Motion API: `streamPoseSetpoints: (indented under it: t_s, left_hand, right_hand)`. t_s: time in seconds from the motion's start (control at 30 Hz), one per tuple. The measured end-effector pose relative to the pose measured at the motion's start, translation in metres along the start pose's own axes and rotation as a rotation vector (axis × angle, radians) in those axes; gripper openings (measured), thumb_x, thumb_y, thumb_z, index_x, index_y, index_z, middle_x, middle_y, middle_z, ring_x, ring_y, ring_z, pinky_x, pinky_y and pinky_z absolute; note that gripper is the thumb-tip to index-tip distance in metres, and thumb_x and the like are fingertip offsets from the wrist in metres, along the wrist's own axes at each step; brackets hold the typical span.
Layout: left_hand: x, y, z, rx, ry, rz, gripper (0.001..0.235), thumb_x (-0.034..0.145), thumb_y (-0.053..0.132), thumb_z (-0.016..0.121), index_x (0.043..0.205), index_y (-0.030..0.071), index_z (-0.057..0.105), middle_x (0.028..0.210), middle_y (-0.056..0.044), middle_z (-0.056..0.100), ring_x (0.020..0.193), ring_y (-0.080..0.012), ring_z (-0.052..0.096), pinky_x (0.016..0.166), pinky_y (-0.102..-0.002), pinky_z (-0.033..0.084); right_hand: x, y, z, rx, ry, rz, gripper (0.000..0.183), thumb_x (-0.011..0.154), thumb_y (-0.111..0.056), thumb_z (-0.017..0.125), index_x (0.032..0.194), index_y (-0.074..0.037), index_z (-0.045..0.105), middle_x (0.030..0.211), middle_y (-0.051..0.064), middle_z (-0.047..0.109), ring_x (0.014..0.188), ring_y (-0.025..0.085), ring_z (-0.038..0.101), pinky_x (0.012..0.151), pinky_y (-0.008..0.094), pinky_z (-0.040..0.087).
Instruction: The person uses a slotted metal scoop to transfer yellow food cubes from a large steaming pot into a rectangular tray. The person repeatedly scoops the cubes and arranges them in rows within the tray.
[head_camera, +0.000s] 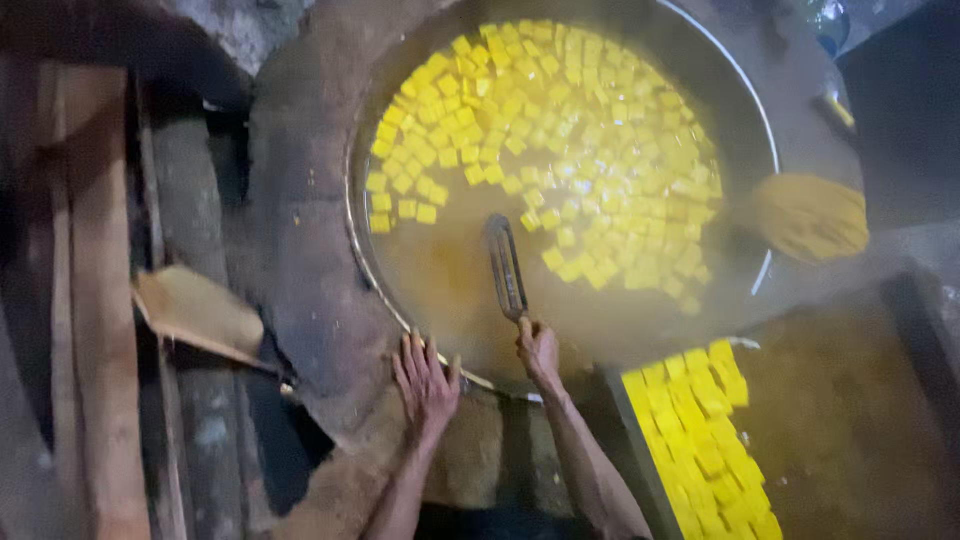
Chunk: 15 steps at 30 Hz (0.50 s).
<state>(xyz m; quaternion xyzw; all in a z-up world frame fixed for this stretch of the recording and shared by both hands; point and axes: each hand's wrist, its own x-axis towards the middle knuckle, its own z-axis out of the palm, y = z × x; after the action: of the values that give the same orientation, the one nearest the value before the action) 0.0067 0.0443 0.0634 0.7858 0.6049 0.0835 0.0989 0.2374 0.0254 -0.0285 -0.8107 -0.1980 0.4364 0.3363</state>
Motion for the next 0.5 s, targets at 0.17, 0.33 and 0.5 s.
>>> streamPoseSetpoints:
  t_s: [0.17, 0.33, 0.5]
  left_hand:
    - [-0.001, -0.003, -0.006, -0.086, -0.008, -0.021, 0.068, 0.101, 0.050, 0.045, 0.146, -0.001, 0.044, 0.160, -0.025, 0.033, 0.152, -0.0408, 0.024, 0.122, -0.059, 0.015]
    - [0.000, -0.005, 0.005, -0.122, -0.046, -0.071, 0.070, 0.097, 0.051, 0.048, 0.145, 0.001, 0.042, 0.160, -0.022, 0.031, 0.151, -0.0383, 0.021, 0.121, -0.057, 0.012]
    - [-0.001, -0.011, 0.011, -0.123, -0.047, -0.063, 0.073, 0.095, 0.054, 0.046, 0.147, 0.003, 0.041, 0.160, -0.021, 0.029, 0.151, -0.0381, 0.019, 0.120, -0.057, 0.010]
  right_hand:
    - [0.115, -0.039, 0.033, -0.395, 0.133, -0.244, 0.048, 0.103, -0.043, 0.060, 0.097, 0.002, 0.073, 0.078, 0.022, 0.071, 0.070, 0.027, 0.067, 0.065, 0.043, 0.052]
    - [0.196, -0.112, 0.102, 0.221, 0.063, 0.052, 0.044, 0.098, -0.040, 0.065, 0.096, 0.003, 0.068, 0.077, 0.016, 0.065, 0.064, 0.031, 0.058, 0.057, 0.051, 0.046]
    - [0.202, -0.130, 0.157, 0.244, 0.359, -0.069, 0.044, 0.098, -0.040, 0.067, 0.095, 0.004, 0.067, 0.078, 0.012, 0.067, 0.070, 0.023, 0.062, 0.062, 0.042, 0.049]
